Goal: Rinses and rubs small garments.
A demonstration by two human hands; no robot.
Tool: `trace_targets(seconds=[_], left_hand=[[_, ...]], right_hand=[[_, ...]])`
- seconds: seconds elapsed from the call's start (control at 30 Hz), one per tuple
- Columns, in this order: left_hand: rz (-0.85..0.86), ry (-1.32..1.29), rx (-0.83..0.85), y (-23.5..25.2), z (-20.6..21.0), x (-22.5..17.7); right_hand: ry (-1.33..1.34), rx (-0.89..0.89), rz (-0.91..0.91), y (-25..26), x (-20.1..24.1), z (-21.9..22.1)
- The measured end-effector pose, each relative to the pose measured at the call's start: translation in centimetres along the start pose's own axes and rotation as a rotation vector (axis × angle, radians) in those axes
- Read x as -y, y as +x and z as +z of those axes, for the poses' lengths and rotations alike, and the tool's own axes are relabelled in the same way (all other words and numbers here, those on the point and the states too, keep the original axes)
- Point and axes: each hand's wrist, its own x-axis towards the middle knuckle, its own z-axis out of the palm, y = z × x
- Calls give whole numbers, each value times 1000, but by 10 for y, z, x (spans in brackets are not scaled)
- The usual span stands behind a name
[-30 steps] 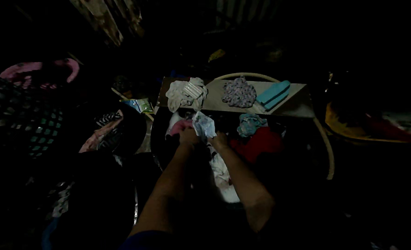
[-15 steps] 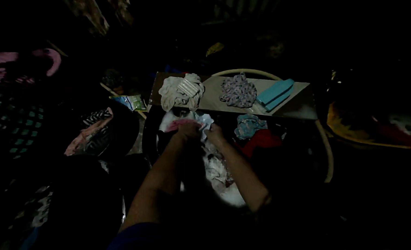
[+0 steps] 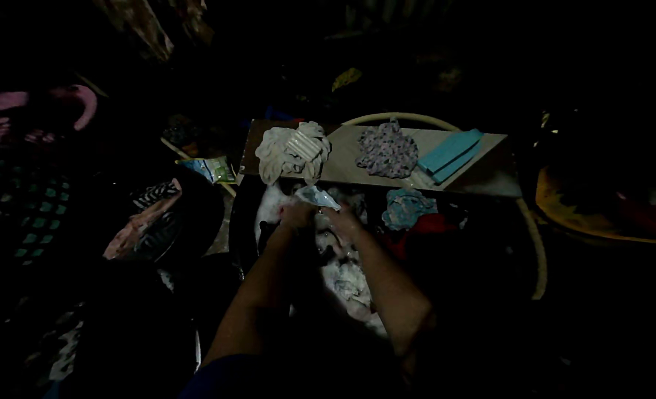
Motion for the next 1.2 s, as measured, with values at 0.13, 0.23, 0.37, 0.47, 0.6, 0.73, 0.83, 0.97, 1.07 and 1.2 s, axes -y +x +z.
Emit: trace_targets(seconds=[0.13, 0.23, 0.37, 0.47, 0.6, 0.73, 0.83, 0.97, 1.07, 1.2], left_hand=[[112, -410, -187, -6, 8, 27], [-85, -191, -19, -11, -7, -4], [-213, -62, 72, -31, -33, -40], [-235, -58, 109, -41, -35, -40], [-180, -247, 21, -64, -48, -44], [-92, -630, -111, -91, -53, -50], [-109, -888, -147, -101, -57, -62], [-17, -1042, -184, -108, -62, -72], [60, -996, -289, -110, -66, -76], [52, -923, -356, -113, -70, -85]], right_hand=[[98, -347, -332, 24, -33, 30], [-40, -380, -306, 20, -41, 32], [-502, -202, -170, 18, -30, 32], [-568, -38, -47, 15, -9, 26], [-469, 17, -196, -6, 19, 3], [-623, 26, -349, -51, 60, -15], [-617, -22, -492, -61, 74, -28], [-672, -115, -541, -93, 97, -44], [-643, -253, -608, -108, 99, -56], [-515, -419, -629, -116, 93, -54]])
